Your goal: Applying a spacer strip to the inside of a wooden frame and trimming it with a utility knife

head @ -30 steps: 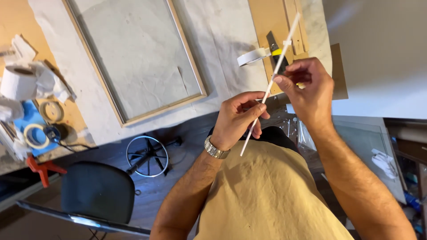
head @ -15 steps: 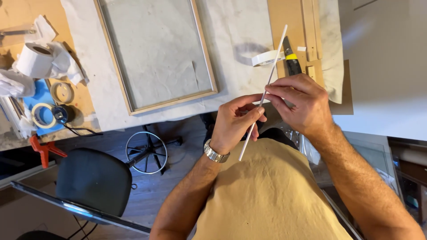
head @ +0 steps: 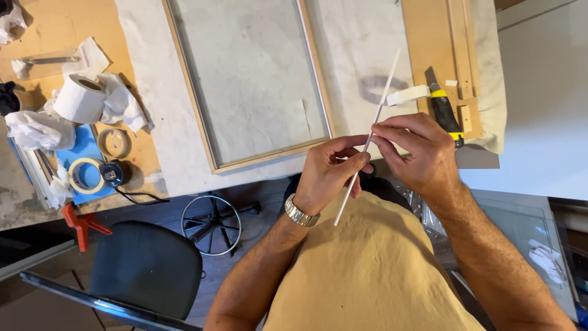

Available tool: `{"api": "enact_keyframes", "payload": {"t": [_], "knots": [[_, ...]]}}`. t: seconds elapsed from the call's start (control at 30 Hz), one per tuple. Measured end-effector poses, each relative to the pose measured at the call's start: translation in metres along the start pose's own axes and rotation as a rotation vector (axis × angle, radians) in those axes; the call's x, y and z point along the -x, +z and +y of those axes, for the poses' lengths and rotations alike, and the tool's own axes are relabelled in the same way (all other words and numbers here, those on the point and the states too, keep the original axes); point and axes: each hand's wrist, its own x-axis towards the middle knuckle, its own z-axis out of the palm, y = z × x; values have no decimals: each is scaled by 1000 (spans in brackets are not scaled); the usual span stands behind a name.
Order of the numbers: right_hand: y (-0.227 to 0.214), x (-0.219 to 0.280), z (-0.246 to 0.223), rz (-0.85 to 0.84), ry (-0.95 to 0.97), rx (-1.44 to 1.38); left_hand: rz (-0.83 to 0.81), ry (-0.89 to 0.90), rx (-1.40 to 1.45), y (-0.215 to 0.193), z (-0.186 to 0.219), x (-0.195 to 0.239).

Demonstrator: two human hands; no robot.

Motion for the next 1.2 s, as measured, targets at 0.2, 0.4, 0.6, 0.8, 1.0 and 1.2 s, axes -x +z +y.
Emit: {"api": "enact_keyframes", "payload": {"t": [0.2, 0.4, 0.6, 0.8, 1.0, 1.2], "knots": [[13, -8, -15, -4, -1, 5, 5, -3, -2, -19, 9, 0], [18, -11, -24, 24, -19, 41, 1, -10, 6, -22, 14, 5], [19, -10, -26, 43, -68, 102, 16, -11, 18, -20, 13, 11], [16, -11, -34, 66, -110, 105, 31, 2, 99, -20, 7, 12], [15, -10, -35, 61, -182, 162, 30, 8, 60, -20, 7, 14], [13, -12, -36, 58, -270, 214, 12, 57, -42, -18, 7, 15]]}}
